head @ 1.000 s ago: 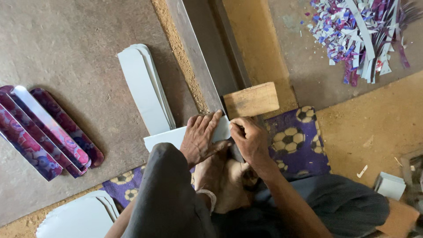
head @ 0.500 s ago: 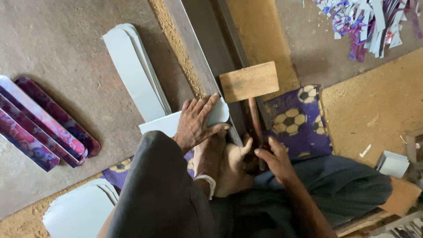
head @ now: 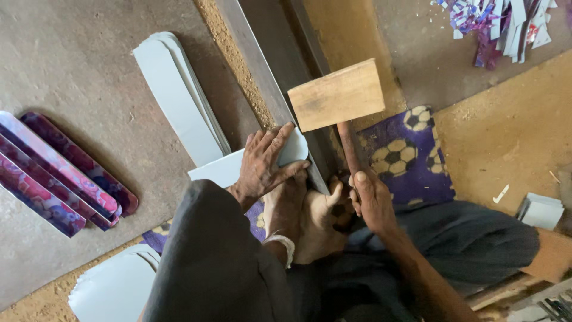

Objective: The person sits on the floor and uses a wooden mallet to repeatedly strike the edges of a stack of patterned paper sheets clamped against a metal bar. The person flips the stack and continues striking to shape the edges, then places the finished piece aside.

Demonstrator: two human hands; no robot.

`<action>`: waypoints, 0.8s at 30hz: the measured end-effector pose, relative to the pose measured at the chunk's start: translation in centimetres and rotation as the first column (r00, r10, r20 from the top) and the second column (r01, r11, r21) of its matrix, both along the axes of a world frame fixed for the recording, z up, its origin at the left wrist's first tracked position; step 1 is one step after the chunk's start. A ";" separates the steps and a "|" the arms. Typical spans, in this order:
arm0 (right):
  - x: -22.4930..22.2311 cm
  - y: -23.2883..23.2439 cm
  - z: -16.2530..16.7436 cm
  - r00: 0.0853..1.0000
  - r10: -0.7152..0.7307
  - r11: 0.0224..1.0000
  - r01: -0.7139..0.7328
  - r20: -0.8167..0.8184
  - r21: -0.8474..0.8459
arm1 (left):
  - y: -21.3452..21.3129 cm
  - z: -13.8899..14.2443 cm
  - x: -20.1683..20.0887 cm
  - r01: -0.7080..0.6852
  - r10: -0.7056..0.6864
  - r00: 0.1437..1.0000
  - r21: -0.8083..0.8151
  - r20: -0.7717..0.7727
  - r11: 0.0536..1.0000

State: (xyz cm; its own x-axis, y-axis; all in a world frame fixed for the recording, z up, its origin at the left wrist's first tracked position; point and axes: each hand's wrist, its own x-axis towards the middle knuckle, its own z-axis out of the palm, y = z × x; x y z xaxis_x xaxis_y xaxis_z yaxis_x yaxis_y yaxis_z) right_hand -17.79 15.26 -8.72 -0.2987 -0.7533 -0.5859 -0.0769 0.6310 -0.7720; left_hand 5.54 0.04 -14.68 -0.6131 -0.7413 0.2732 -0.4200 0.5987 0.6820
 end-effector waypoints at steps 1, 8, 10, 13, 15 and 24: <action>0.1 -0.1 0.0 1.000 -0.018 1.000 0.018 0.003 -0.009 | 0.0 0.0 0.0 0.011 -0.011 1.000 0.022 0.000 1.000; 0.2 0.2 0.0 0.998 -0.058 0.998 0.058 -0.013 0.011 | 0.0 0.1 0.1 0.014 -0.014 1.000 0.024 -0.009 1.000; 0.2 0.3 -0.1 0.999 -0.035 0.998 0.034 -0.013 -0.050 | 0.0 0.2 0.2 0.016 -0.017 1.000 0.050 0.015 0.999; 0.2 0.5 -0.4 0.999 -0.004 0.999 0.002 -0.043 -0.032 | 0.0 0.4 0.1 0.010 -0.023 0.996 0.145 0.084 0.989; 0.1 0.6 -0.5 0.999 -0.023 0.999 0.022 -0.043 -0.036 | 0.0 0.4 0.0 0.001 -0.010 0.997 0.117 0.075 0.993; 0.1 0.3 -0.6 1.000 0.016 0.999 -0.017 -0.020 -0.038 | 0.0 0.2 0.2 0.016 -0.020 0.999 0.078 0.050 0.997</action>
State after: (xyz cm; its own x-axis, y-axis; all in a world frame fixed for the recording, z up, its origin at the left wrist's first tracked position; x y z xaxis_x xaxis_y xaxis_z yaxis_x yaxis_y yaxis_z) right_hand -17.66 15.60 -9.30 -0.2973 -0.7801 -0.5505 -0.1020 0.5993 -0.7940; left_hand 5.77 0.04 -14.49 -0.6384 -0.7475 0.1834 -0.4448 0.5527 0.7048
